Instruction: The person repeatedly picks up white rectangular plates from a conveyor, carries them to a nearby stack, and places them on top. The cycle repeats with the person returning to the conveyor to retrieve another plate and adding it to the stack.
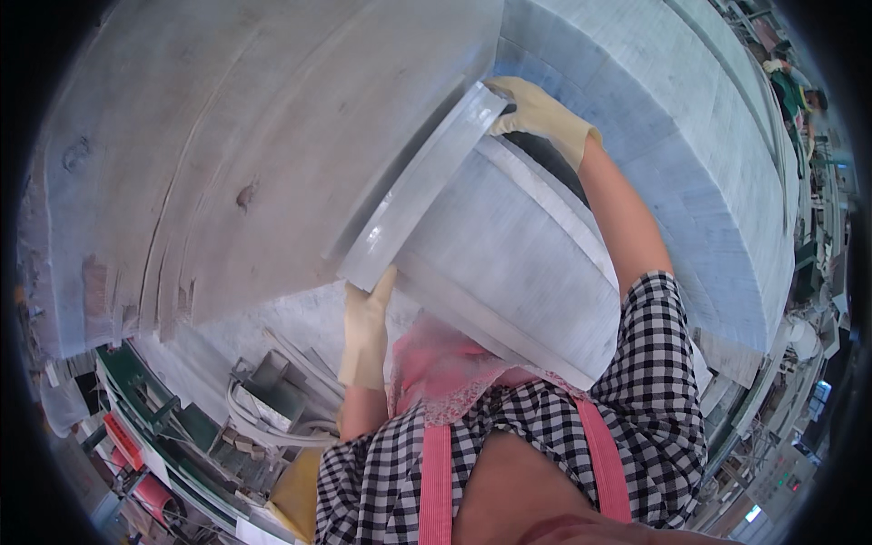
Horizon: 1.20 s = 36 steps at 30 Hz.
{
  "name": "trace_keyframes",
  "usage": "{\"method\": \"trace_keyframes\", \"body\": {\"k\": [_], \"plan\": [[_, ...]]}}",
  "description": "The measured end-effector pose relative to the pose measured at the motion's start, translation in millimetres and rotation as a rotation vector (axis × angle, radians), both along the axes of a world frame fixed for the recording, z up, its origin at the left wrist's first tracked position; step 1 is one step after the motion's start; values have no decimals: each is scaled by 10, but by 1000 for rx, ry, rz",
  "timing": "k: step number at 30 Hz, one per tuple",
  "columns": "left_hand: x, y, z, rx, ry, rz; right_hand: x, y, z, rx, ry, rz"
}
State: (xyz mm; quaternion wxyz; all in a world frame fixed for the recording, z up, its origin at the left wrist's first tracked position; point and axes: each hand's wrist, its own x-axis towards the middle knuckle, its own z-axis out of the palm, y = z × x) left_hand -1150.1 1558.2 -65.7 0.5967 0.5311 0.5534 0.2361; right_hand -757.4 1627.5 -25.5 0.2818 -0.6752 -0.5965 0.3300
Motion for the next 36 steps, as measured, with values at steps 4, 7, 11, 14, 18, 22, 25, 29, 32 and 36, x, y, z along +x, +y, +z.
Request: {"method": "trace_keyframes", "body": {"k": [4,7,11,14,18,22,25,29,32,36], "plan": [[30,65,-3,-287,-92,162,-222,-121,186,-13,349,-119],[63,95,-24,-341,-253,302,-392,-239,275,54,614,-217],[65,164,-114,99,-94,150,-526,-104,311,6,679,-315],[-8,241,-82,255,267,-27,-579,82,333,-16,396,-404],[-112,381,79,95,438,-220,-585,166,353,-11,403,-428],[-104,424,156,-591,-313,393,-486,244,279,-102,440,-376],[-98,378,133,-385,-238,224,-432,490,107,-100,345,-375],[-98,302,54,-185,-64,105,-483,531,-225,21,377,-399],[-44,326,-15,-91,-37,148,-518,321,-294,276,152,-302],[50,375,-33,-202,-263,424,-684,59,-100,127,557,-397]]}}
